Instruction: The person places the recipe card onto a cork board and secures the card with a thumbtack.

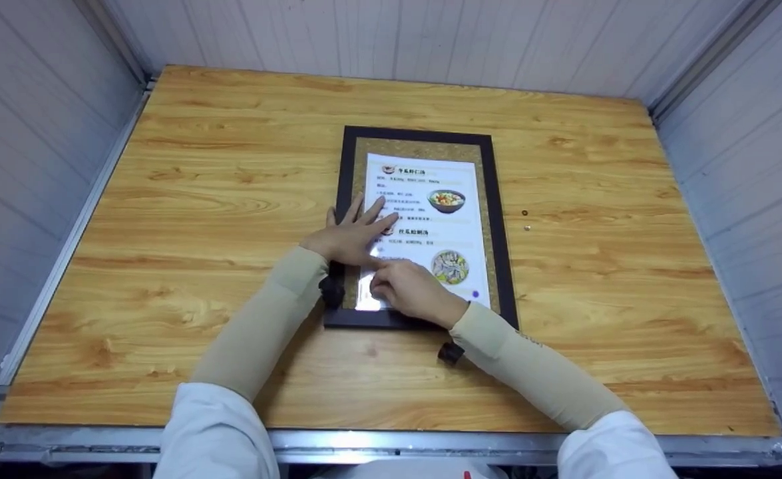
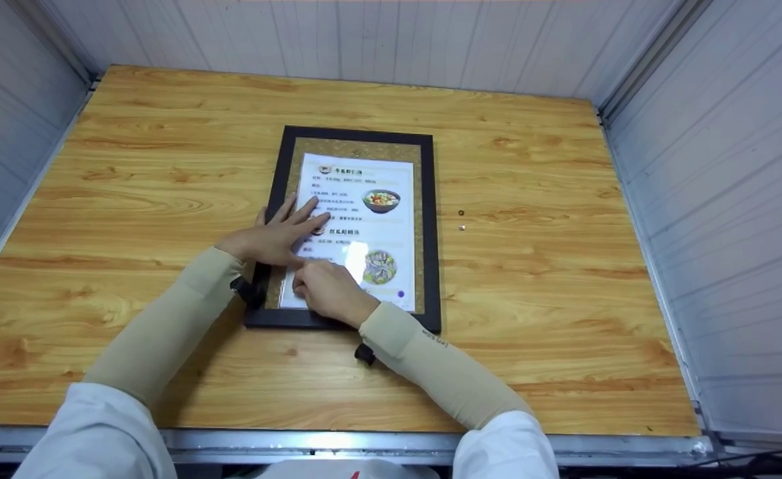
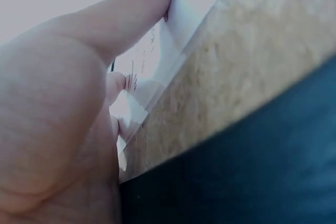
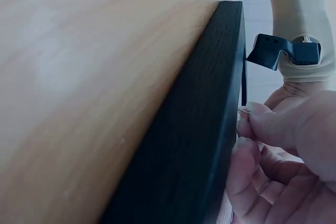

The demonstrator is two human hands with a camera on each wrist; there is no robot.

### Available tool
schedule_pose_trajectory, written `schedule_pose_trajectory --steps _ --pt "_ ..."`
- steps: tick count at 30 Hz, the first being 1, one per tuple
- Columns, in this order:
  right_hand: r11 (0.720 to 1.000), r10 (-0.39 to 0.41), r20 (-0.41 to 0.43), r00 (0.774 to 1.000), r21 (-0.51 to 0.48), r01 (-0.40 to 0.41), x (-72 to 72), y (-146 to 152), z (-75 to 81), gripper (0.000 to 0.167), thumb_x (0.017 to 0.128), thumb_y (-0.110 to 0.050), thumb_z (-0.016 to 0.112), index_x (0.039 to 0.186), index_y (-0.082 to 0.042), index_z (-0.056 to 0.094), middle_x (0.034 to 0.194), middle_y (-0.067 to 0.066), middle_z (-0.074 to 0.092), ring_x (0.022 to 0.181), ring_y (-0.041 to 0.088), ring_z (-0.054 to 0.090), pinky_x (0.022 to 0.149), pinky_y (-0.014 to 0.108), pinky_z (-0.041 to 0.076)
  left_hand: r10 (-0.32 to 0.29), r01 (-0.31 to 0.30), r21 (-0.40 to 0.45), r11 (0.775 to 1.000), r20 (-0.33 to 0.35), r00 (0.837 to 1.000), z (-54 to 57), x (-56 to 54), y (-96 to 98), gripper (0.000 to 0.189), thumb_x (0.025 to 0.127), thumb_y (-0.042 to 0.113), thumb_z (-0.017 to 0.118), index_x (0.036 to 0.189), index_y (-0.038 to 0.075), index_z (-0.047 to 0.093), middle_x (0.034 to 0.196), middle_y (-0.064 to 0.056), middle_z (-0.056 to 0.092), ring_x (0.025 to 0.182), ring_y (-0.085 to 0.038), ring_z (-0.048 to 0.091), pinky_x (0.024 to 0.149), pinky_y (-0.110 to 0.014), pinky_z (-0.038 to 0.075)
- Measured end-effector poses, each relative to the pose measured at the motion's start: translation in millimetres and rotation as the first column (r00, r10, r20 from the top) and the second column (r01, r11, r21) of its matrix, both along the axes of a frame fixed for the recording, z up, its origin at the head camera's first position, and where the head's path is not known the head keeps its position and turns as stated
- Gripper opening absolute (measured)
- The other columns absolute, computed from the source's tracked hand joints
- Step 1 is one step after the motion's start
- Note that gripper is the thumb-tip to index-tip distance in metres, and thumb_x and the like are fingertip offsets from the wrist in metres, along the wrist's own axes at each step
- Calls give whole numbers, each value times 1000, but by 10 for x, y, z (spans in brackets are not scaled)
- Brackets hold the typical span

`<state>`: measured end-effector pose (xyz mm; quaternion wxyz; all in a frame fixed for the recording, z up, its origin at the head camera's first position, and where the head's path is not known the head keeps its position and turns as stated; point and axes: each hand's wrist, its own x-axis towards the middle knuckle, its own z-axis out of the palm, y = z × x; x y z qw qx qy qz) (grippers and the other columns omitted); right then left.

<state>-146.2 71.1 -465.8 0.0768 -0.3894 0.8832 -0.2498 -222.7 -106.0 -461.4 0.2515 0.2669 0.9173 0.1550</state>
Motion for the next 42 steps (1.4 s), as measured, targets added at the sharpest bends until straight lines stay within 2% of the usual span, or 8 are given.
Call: schedule_pose_trajectory --steps 6,10,16,21,27,31,36,42 --pt "1000 1 -64 998 29 1 17 -17 -17 9 93 -8 68 92 -6 77 91 5 71 91 24 65 84 39 52 25 -24 41 999 -5 1000 -5 -4 0 88 96 49 59 161 24 5 165 0 -13 144 -32 -27 105 -70 -16" --pt "999 4 -88 996 40 0 29 -27 -15 8 91 -7 69 91 -7 77 91 5 68 89 23 64 80 39 52 33 -32 51 998 -16 999 -12 -10 -4 90 95 50 59 161 21 5 165 -1 -12 145 -31 -26 106 -71 -15" --pt "1000 7 -109 994 16 -6 28 -25 -37 6 88 -6 71 89 -6 77 89 5 68 87 23 64 81 38 52 33 -34 69 997 1 999 -5 -2 -21 89 96 49 59 161 21 6 165 -1 -13 145 -32 -26 106 -69 -16" --pt "1000 -1 -94 996 -15 0 9 -14 -70 6 88 -6 71 88 -7 78 88 4 70 88 23 64 83 38 51 35 -35 76 997 -2 999 -2 -4 -20 91 95 51 60 161 20 6 165 -1 -12 145 -31 -27 106 -69 -16" --pt "998 -33 -21 999 -61 31 -9 -7 -97 5 91 -9 71 89 -5 74 90 5 67 88 23 64 83 37 51 58 -58 95 994 7 998 -7 -7 -11 96 94 45 64 160 17 0 165 -1 -11 145 -30 -26 106 -68 -18" --pt "996 -45 12 999 -76 46 -8 -4 -97 6 91 -10 71 88 -5 72 91 5 66 88 23 64 84 38 51 69 -69 92 993 9 998 -2 -6 2 96 94 44 65 161 17 1 165 0 -10 145 -30 -26 106 -68 -17" --pt "995 -58 22 998 -86 59 -1 -1 -107 5 90 -10 72 88 -6 72 92 4 65 89 24 63 86 38 50 71 -71 91 993 13 997 -5 -6 3 95 94 44 64 161 18 2 165 2 -10 146 -29 -26 106 -67 -18" --pt "991 -58 -3 998 -118 57 -7 0 -144 5 89 -10 73 85 -6 73 91 4 64 89 23 64 85 37 50 63 -63 98 993 8 998 -18 -1 -14 94 95 45 63 161 18 1 165 2 -11 145 -29 -26 106 -67 -18"
